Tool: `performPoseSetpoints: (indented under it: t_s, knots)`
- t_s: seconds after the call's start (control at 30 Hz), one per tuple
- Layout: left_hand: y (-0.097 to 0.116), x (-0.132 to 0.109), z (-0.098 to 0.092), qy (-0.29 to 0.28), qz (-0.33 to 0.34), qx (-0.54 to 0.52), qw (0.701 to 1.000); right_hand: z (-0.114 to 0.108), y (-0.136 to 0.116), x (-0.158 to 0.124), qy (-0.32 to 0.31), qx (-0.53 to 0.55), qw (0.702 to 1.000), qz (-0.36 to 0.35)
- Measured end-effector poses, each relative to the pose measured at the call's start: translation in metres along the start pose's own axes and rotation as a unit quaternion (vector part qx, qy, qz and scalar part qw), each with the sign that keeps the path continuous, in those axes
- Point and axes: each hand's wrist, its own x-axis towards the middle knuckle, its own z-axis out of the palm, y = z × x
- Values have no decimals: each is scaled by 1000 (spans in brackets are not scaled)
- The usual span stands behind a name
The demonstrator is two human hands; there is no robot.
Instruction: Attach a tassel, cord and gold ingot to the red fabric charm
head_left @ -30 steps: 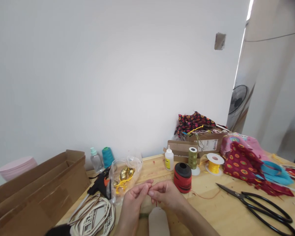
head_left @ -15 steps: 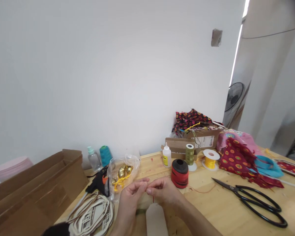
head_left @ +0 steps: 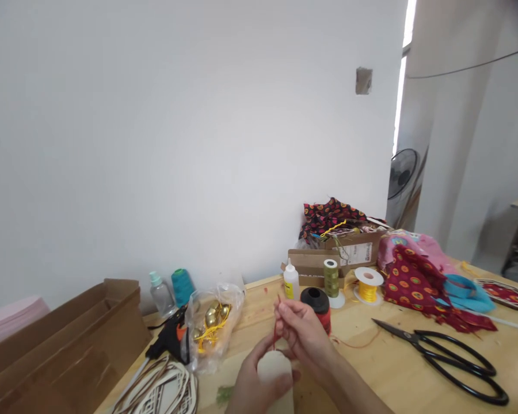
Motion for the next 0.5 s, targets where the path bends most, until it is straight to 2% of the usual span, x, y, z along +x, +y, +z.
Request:
performPoseSetpoints:
  t_s: [0.17,0.23,0.3,0.37,0.43,0.5]
  knots:
    - [3,-8,6,-80,-87,63,991,-10,-22,6,9,106,994,-36]
    - [9,-10,9,-92,-90,110,986,-14,-27,8,-1,139,989,-43]
    - [16,-9,8,-72,-54,171,981,-17,-31,7,-19,167,985,-42]
    - [23,-6,2,-18,-16,225,974,-18,-33,4,-40,189,981,-35]
    - [27,-2,-9,36,5,255,966,-19,-34,0,-58,204,977,-27]
    - [30,2,-21,65,38,286,955,-21,-35,-3,-81,217,973,-21]
